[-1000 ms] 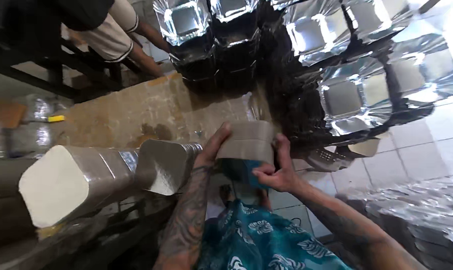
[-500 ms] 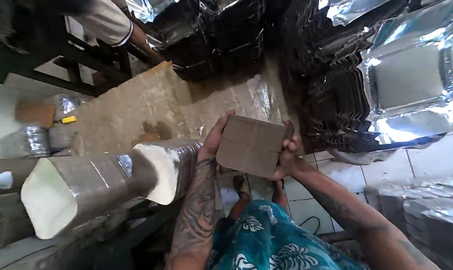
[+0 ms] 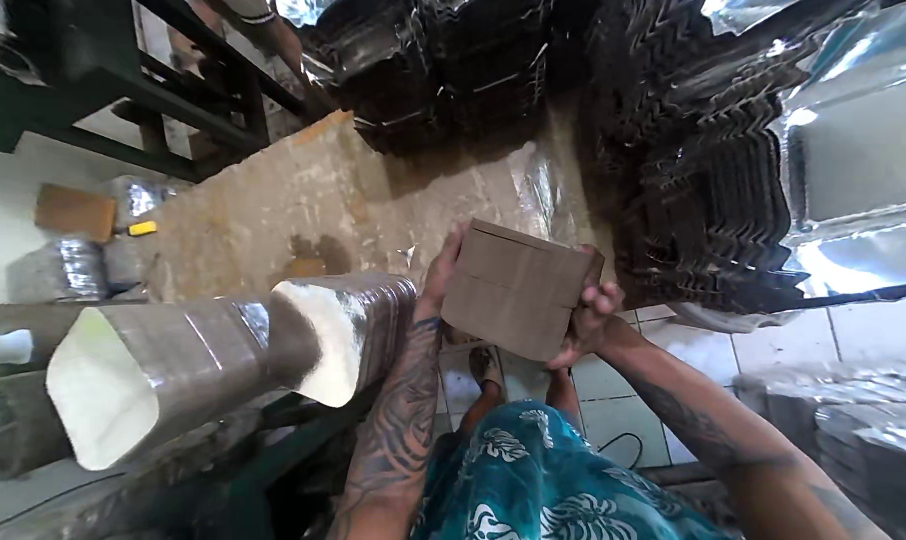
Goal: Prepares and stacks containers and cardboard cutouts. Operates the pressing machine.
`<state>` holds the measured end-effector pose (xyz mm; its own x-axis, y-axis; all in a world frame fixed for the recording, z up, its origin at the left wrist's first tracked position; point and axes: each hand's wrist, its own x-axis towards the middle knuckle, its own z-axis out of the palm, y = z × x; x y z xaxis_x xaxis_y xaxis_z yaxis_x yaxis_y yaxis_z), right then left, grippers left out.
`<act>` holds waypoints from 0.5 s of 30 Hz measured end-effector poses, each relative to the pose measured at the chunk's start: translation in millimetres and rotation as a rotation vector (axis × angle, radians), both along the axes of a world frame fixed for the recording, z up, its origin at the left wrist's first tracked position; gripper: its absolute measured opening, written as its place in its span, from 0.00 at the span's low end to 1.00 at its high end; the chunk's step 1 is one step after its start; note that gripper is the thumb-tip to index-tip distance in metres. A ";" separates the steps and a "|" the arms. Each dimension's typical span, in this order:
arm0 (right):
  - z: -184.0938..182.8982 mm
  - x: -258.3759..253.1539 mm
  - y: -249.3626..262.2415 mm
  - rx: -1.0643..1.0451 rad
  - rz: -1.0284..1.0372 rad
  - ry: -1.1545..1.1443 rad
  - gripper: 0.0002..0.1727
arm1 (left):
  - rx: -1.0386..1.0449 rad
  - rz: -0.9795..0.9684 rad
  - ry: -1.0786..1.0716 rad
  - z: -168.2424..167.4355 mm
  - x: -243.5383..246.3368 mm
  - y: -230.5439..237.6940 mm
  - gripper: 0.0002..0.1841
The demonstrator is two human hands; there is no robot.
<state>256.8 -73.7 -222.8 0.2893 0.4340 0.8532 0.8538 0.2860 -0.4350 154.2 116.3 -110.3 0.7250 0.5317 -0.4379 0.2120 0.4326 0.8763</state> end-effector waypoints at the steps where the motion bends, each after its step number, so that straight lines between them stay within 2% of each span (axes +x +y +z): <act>1: 2.3 -1.6 -0.4 -0.006 -0.005 0.004 0.62 | 0.042 0.015 0.055 -0.2 -0.8 -1.0 0.23; 3: 4.0 -4.7 -3.2 -0.050 -0.006 0.018 0.59 | 0.089 -0.041 0.010 -17.6 -5.7 11.2 0.26; 4: 3.9 -5.3 -2.7 -0.035 -0.011 0.025 0.57 | 0.120 0.000 -0.009 -22.8 -2.2 12.2 0.25; 6: 2.6 -4.5 -0.9 -0.001 -0.020 0.025 0.54 | 0.067 -0.007 -0.076 -23.2 4.0 13.0 0.26; 10: -3.4 -4.6 2.3 0.013 -0.024 0.000 0.59 | -0.120 -0.124 -0.075 -16.0 10.4 16.4 0.28; 13: -2.0 -0.4 3.1 -0.006 -0.066 -0.024 0.62 | -0.145 -0.092 -0.038 -8.5 18.3 18.4 0.29; 15: 6.1 7.0 1.8 -0.039 -0.056 -0.046 0.62 | -0.136 -0.075 -0.002 -7.5 23.1 16.7 0.25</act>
<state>263.8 -71.9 -216.7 0.2746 0.4518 0.8488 0.8873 0.2211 -0.4047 177.3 133.0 -117.8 0.7611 0.4119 -0.5011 0.2467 0.5306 0.8109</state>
